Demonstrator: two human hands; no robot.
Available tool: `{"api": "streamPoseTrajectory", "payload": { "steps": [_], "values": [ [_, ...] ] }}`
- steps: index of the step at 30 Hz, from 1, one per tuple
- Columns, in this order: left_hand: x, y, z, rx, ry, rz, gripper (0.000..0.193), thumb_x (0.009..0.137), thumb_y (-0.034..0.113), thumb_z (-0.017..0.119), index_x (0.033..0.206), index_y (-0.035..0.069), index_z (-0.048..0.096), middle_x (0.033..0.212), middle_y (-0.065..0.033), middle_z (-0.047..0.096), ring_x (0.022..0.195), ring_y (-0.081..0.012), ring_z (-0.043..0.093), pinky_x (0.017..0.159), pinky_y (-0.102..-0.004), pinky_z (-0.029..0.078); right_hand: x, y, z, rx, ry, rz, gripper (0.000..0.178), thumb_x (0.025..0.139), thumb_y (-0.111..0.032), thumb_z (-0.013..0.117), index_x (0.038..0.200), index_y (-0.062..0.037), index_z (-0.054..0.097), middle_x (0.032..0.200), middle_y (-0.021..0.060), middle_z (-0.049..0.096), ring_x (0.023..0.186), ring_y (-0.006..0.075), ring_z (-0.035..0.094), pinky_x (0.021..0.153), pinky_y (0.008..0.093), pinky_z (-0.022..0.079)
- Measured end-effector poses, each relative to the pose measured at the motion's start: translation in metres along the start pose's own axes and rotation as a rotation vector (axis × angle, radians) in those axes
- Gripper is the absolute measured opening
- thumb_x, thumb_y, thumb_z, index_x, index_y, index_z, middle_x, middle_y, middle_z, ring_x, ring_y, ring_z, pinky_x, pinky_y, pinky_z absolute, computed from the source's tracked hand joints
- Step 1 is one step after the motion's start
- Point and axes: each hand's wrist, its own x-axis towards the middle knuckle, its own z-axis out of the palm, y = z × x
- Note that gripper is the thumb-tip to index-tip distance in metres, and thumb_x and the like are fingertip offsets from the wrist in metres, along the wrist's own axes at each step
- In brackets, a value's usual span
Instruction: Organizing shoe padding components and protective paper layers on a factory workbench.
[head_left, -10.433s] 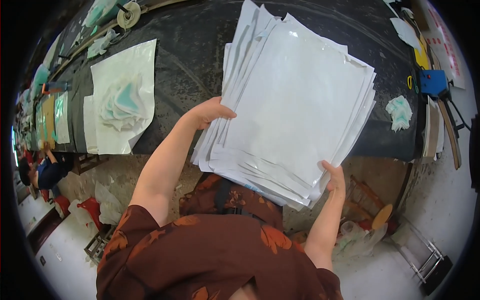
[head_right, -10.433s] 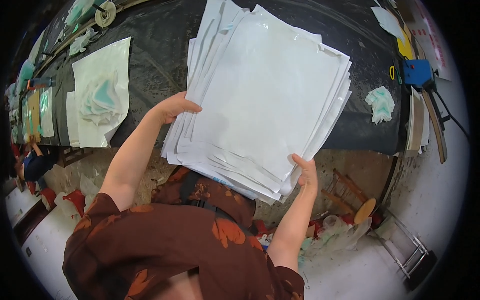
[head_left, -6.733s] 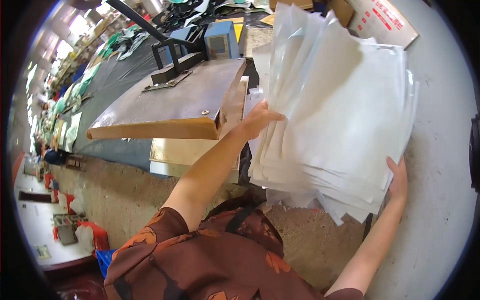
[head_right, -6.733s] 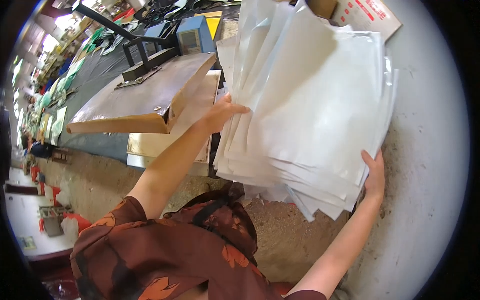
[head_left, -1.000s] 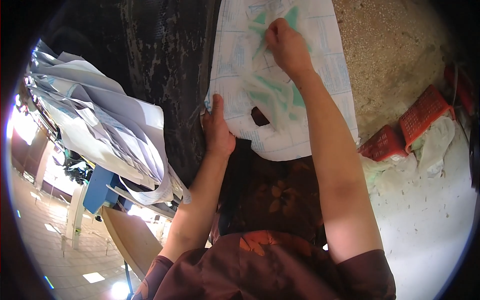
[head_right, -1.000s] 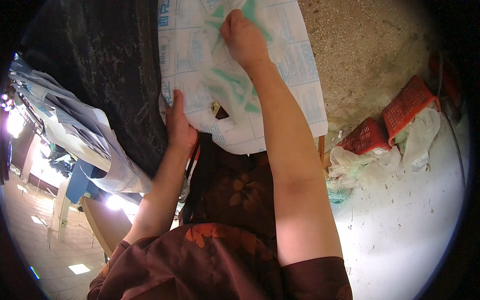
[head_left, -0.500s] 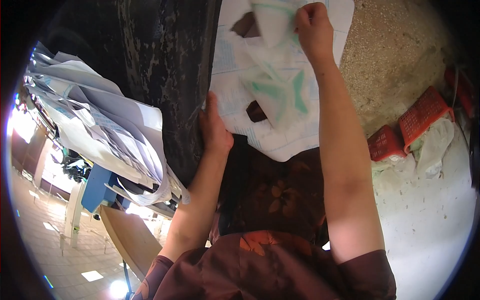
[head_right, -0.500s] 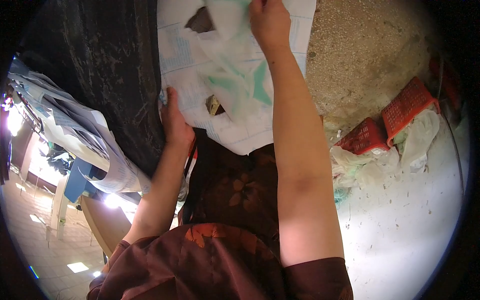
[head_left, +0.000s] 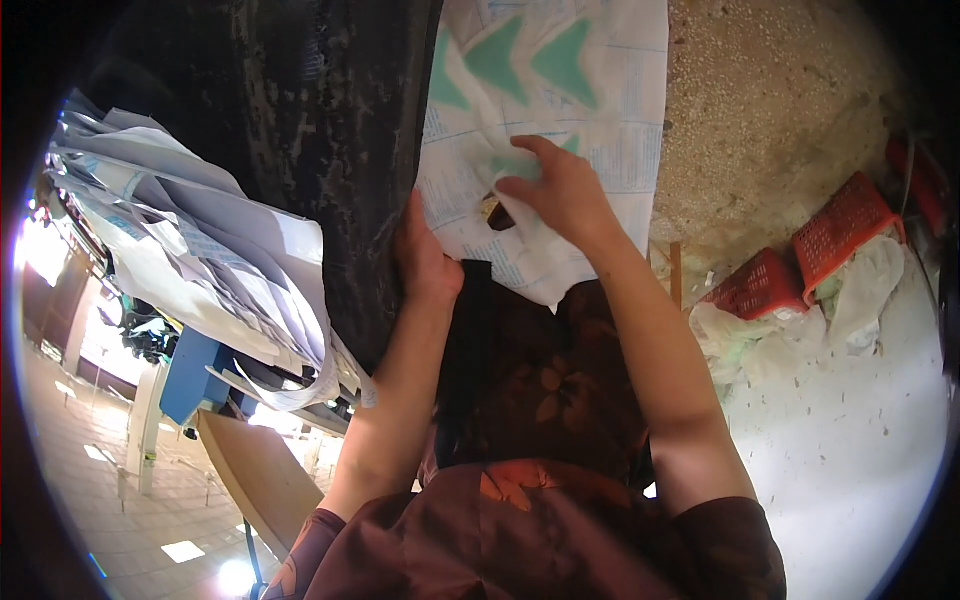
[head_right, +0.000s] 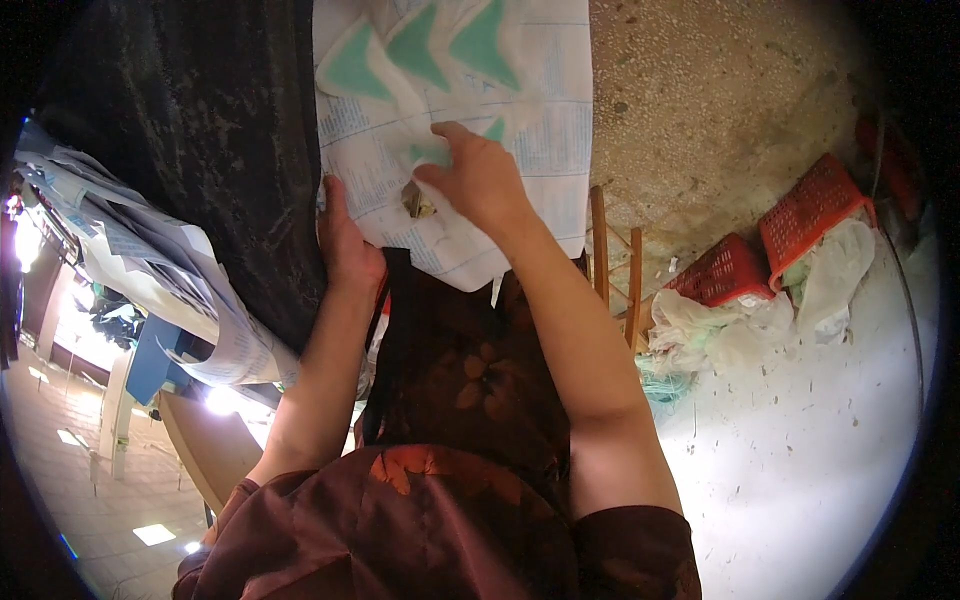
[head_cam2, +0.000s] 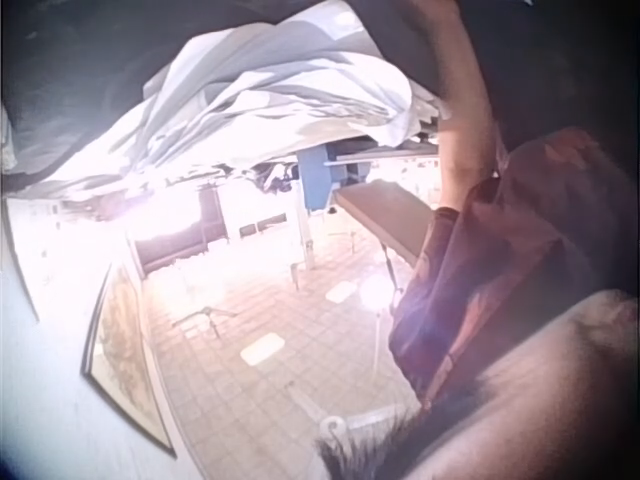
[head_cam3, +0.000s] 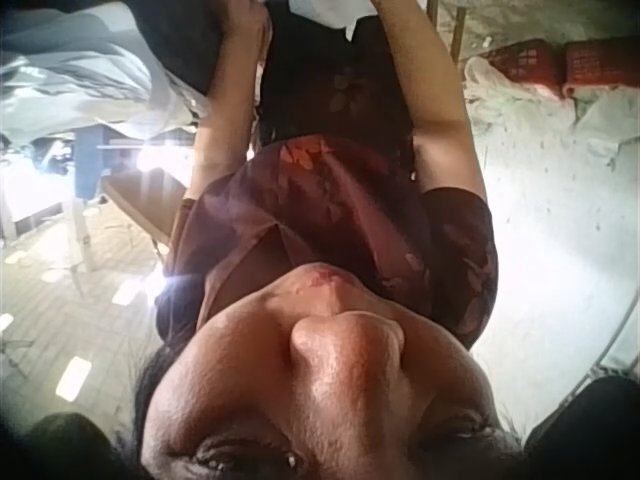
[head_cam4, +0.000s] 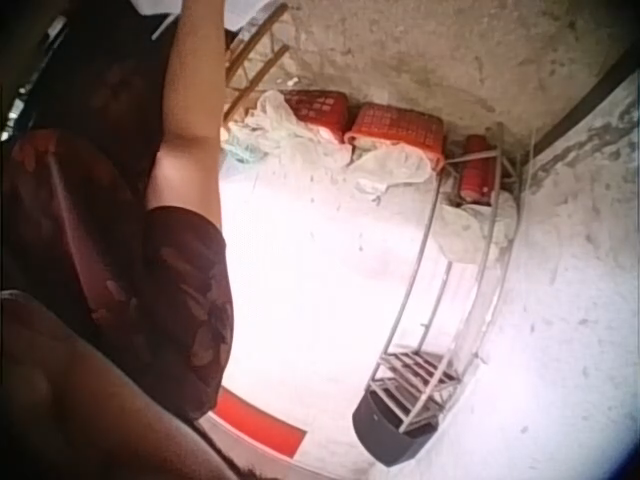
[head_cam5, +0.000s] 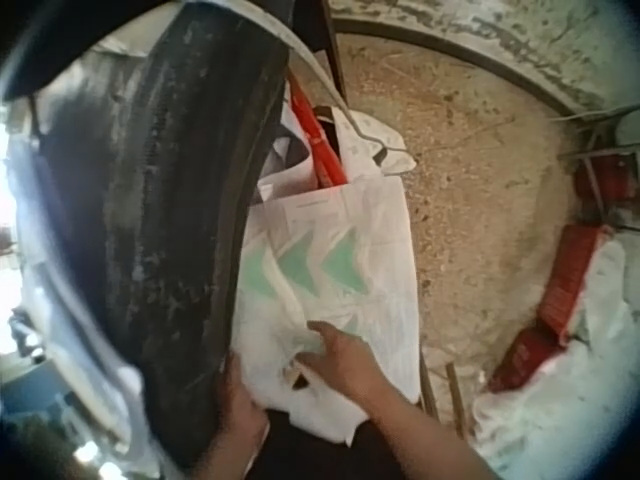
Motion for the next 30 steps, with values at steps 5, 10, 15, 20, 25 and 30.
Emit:
{"api": "streamPoseTrajectory", "payload": {
  "steps": [5,10,15,20,25,30],
  "values": [
    [0.000,-0.005,-0.001,0.054,0.094,0.072,0.053,0.098,0.033,0.052,0.139,0.002,0.043,0.141,-0.0128,0.048,0.128,-0.0296,0.047,0.105,-0.0421,0.040,0.029,0.034,-0.012,0.118,0.134,-0.002,0.039,0.080,-0.020,0.075,0.115,-0.0035,0.066,0.090,0.0134,0.070,0.077,0.0156,0.063,0.074,0.0305,0.052],
    [0.014,-0.007,-0.015,0.047,0.130,0.065,0.056,0.098,0.037,0.050,0.142,0.003,0.040,0.145,-0.0119,0.043,0.131,-0.0302,0.045,0.106,-0.0418,0.039,0.055,0.045,-0.026,0.191,0.352,-0.022,0.037,0.078,-0.022,0.072,0.111,-0.0064,0.067,0.095,0.0192,0.069,0.088,0.0332,0.068,0.078,0.0370,0.053],
    [0.015,-0.006,-0.013,0.045,0.168,0.079,0.057,0.099,0.038,0.047,0.142,0.003,0.040,0.146,-0.0114,0.042,0.131,-0.0305,0.044,0.107,-0.0424,0.038,0.068,0.047,-0.058,0.313,0.656,0.055,0.039,0.079,-0.024,0.074,0.112,-0.0037,0.066,0.091,0.0143,0.070,0.082,0.0191,0.067,0.075,0.0336,0.052],
    [0.009,-0.002,-0.011,0.097,0.123,0.130,0.060,0.100,0.039,0.044,0.147,0.002,0.031,0.151,-0.0138,0.034,0.135,-0.0321,0.039,0.111,-0.0442,0.033,0.070,0.056,-0.105,0.623,0.616,0.129,0.048,0.080,-0.024,0.075,0.119,0.0007,0.059,0.104,0.0114,0.068,0.089,0.0189,0.065,0.077,0.0321,0.051],
    [0.012,-0.004,-0.011,0.079,0.181,0.091,0.057,0.102,0.036,0.042,0.146,0.002,0.032,0.150,-0.0142,0.036,0.134,-0.0320,0.040,0.111,-0.0443,0.033,0.074,0.113,-0.120,0.828,0.657,0.214,0.054,0.085,-0.019,0.071,0.131,0.0002,0.049,0.118,0.0130,0.062,0.097,0.0243,0.064,0.079,0.0364,0.053],
    [0.009,-0.001,-0.009,0.043,0.252,0.079,0.055,0.102,0.036,0.040,0.145,0.001,0.034,0.148,-0.0149,0.038,0.134,-0.0311,0.041,0.110,-0.0443,0.035,0.058,0.160,-0.168,1.370,1.013,0.140,0.042,0.096,-0.014,0.057,0.133,-0.0010,0.042,0.120,0.0169,0.058,0.108,0.0346,0.060,0.083,0.0538,0.056]
  ]
}}
